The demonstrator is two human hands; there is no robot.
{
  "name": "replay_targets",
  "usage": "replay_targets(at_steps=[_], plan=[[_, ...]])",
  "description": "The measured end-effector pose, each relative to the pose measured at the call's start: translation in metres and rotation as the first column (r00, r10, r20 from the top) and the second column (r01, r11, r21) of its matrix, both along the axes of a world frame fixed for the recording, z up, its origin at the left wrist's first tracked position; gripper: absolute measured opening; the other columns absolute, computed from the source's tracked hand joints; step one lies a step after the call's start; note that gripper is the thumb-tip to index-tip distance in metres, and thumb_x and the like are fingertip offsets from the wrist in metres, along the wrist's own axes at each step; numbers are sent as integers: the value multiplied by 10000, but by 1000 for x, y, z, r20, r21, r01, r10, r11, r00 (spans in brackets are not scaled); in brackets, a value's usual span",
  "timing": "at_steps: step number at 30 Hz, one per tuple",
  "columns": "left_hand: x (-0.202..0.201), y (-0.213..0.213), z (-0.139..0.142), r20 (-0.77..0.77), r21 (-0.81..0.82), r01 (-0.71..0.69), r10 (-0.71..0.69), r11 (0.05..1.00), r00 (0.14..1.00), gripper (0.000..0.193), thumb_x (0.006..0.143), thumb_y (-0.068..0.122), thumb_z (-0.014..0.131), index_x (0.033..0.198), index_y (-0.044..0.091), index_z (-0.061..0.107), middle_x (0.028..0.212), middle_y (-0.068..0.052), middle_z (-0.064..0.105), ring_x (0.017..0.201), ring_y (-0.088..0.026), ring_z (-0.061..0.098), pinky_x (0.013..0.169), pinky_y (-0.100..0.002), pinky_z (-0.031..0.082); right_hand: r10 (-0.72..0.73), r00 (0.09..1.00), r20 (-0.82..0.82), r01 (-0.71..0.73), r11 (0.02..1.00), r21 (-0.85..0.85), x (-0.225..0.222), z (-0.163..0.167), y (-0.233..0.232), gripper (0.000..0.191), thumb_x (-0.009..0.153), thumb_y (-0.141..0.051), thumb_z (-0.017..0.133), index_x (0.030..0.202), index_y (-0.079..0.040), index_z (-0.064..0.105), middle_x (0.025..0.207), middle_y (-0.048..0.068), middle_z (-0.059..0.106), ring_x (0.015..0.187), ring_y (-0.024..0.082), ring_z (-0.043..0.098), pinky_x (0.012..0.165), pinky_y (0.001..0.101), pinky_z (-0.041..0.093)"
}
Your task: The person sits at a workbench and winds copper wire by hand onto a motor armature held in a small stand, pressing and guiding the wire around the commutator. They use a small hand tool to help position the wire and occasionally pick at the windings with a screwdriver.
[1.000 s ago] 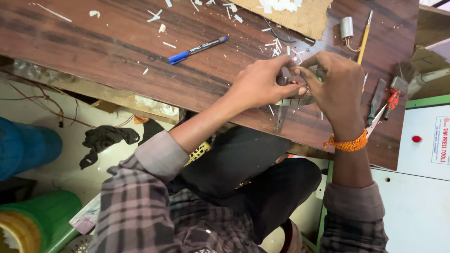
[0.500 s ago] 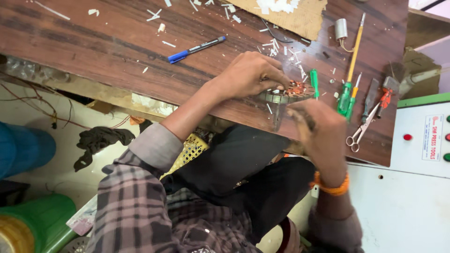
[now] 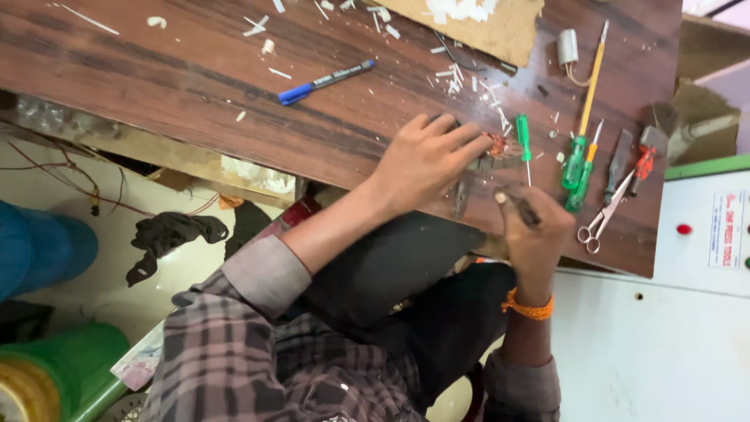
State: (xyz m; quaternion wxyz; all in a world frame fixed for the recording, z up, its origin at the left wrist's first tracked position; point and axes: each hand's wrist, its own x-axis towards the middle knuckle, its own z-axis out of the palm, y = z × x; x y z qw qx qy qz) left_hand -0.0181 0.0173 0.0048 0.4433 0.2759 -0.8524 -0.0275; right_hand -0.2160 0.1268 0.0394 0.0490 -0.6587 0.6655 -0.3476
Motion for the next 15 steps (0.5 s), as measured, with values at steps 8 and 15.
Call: replay_targets(at_steps=[8, 15], plan=[[5, -20, -6, 61, -83, 110, -105, 990, 993, 419, 877, 236, 728, 1266, 118, 623, 1142, -33, 650, 1053, -215, 653, 850, -371, 499, 157, 983, -93, -167, 979, -115, 7, 37, -14, 103, 1002, 24, 765, 1066, -8, 693, 932, 64, 708, 759, 117, 598, 670, 273, 432], [17, -16, -10, -69, -53, 115, -118, 992, 991, 441, 880, 286, 772, 1242, 90, 615, 1098, -41, 645, 999, -225, 656, 824, -369, 519, 174, 980, -93, -179, 983, -47, 22, 48, -28, 100, 987, 46, 768, 1053, -5, 712, 874, 64, 682, 678, 94, 516, 612, 265, 385]])
